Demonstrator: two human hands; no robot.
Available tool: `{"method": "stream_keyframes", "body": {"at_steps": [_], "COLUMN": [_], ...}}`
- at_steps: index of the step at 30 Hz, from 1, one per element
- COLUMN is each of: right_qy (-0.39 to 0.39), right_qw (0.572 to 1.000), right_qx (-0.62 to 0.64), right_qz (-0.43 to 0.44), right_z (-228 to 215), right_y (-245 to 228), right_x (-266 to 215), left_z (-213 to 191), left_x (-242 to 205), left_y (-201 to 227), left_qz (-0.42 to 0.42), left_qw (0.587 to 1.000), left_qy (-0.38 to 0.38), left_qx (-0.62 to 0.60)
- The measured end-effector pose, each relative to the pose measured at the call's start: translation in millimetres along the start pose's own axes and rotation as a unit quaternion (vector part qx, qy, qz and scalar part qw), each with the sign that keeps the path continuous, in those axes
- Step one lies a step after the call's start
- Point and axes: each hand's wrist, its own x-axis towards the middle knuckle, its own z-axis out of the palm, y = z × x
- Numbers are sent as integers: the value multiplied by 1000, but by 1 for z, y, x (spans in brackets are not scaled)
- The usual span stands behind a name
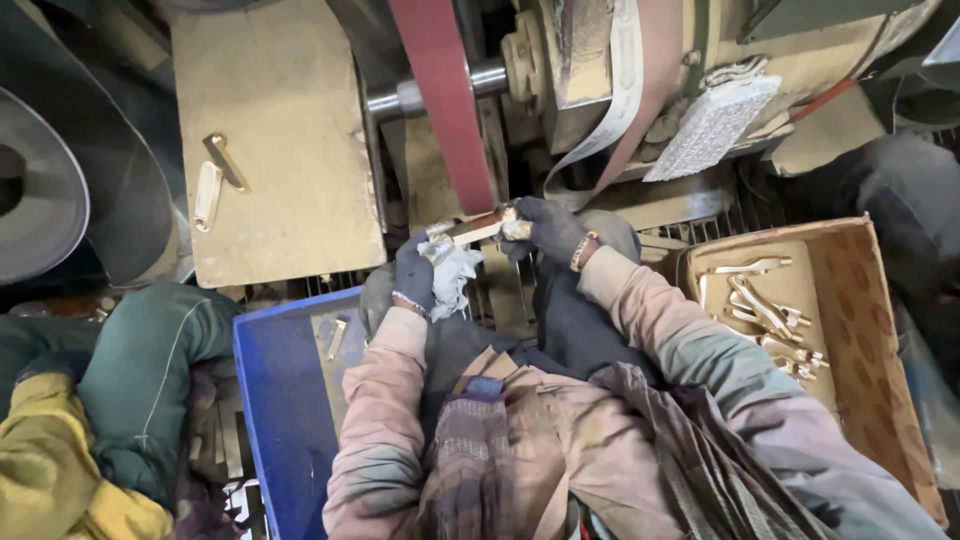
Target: The person sits at a belt grinding machine and repeatedly grinds small brass-colored metal parts against the moving belt. They hold each part with a cloth, rotate it to grind different edges, and place finished pieces into a blue bin.
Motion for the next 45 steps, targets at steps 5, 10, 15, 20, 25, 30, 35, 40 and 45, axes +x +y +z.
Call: {"method": "stream_keyframes", "body": {"at_steps": [5, 10, 15, 20, 25, 30, 35, 40, 45], "right_qy": [11, 53, 62, 79, 103, 115, 52, -21, -23], "right_qw": [999, 998, 995, 990, 986, 985, 997, 998, 989], "right_qx": [52, 31, 57, 68, 79, 95, 64, 32, -136], "right_qz": [-8, 30, 50, 90, 104, 87, -3, -53, -47], "right_z": [2, 9, 11, 11, 12, 14, 14, 15, 18], "right_y": [5, -2, -1, 6, 14, 14, -4, -28, -42], "right_x": [7, 11, 15, 25, 35, 30, -3, -57, -68], "left_z": [2, 9, 6, 0, -3, 7, 20, 22, 22], "left_x": [7, 12, 16, 28, 32, 27, -14, -76, -85], "left_y": [-7, 0, -4, -19, -24, -6, 26, 44, 47], "left_qz": [-24, -67, -83, -76, -70, -74, -53, -31, -23], "left_qw": [998, 994, 992, 990, 991, 991, 994, 998, 998], "left_qy": [28, 65, 63, 78, 51, 65, 40, -39, -63], "left_qx": [-47, -59, -64, -92, -102, -96, -92, -23, 6]}}
